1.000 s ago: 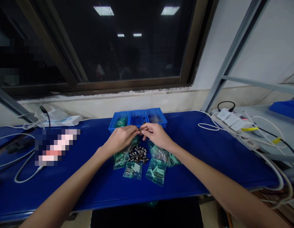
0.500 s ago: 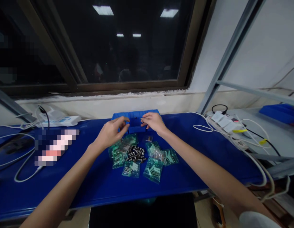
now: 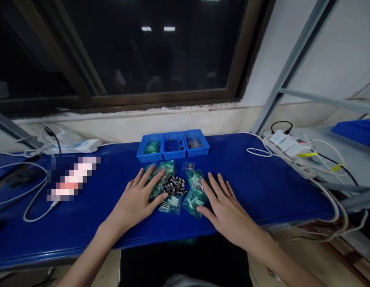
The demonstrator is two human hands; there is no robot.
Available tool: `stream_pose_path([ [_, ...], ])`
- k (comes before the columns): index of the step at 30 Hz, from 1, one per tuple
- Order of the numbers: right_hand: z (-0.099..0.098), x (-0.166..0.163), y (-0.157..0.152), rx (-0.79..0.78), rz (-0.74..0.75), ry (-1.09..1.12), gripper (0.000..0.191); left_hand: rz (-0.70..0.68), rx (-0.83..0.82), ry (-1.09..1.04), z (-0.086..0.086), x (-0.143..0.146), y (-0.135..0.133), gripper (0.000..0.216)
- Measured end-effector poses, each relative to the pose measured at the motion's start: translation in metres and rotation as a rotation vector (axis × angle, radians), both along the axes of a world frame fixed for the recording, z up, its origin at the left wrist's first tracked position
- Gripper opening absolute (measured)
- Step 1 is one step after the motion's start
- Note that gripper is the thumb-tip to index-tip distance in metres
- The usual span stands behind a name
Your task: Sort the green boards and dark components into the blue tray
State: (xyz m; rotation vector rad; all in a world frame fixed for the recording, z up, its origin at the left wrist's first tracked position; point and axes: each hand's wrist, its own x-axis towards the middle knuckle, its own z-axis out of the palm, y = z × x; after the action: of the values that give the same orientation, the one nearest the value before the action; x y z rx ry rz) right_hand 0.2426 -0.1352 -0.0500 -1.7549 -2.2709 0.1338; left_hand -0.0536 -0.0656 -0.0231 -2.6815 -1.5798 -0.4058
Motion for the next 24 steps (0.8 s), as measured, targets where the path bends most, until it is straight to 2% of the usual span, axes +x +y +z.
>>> stream_pose_path([
  [3, -0.002, -0.014, 0.017, -0.011, 0.026, -0.020, 0.069, 0.006, 0.008, 0.023, -0.005, 0.012, -0.001, 0.070],
  [9, 0.011, -0.030, 0.062, -0.066, 0.049, -0.012, 0.068, 0.060, 0.058, 0.014, -0.009, 0.027, -0.003, 0.073],
  [14, 0.018, -0.040, 0.082, 0.063, 0.005, -0.101, 0.057, 0.096, 0.080, -0.036, -0.009, 0.031, -0.008, 0.070],
  [20, 0.036, -0.049, 0.102, 0.132, 0.037, -0.177, 0.046, -0.120, 0.127, -0.074, 0.000, 0.029, -0.027, 0.055],
  [24, 0.043, -0.049, 0.117, 0.157, 0.152, -0.095, 0.048, -0.117, 0.155, -0.073, -0.001, 0.036, -0.030, 0.044],
])
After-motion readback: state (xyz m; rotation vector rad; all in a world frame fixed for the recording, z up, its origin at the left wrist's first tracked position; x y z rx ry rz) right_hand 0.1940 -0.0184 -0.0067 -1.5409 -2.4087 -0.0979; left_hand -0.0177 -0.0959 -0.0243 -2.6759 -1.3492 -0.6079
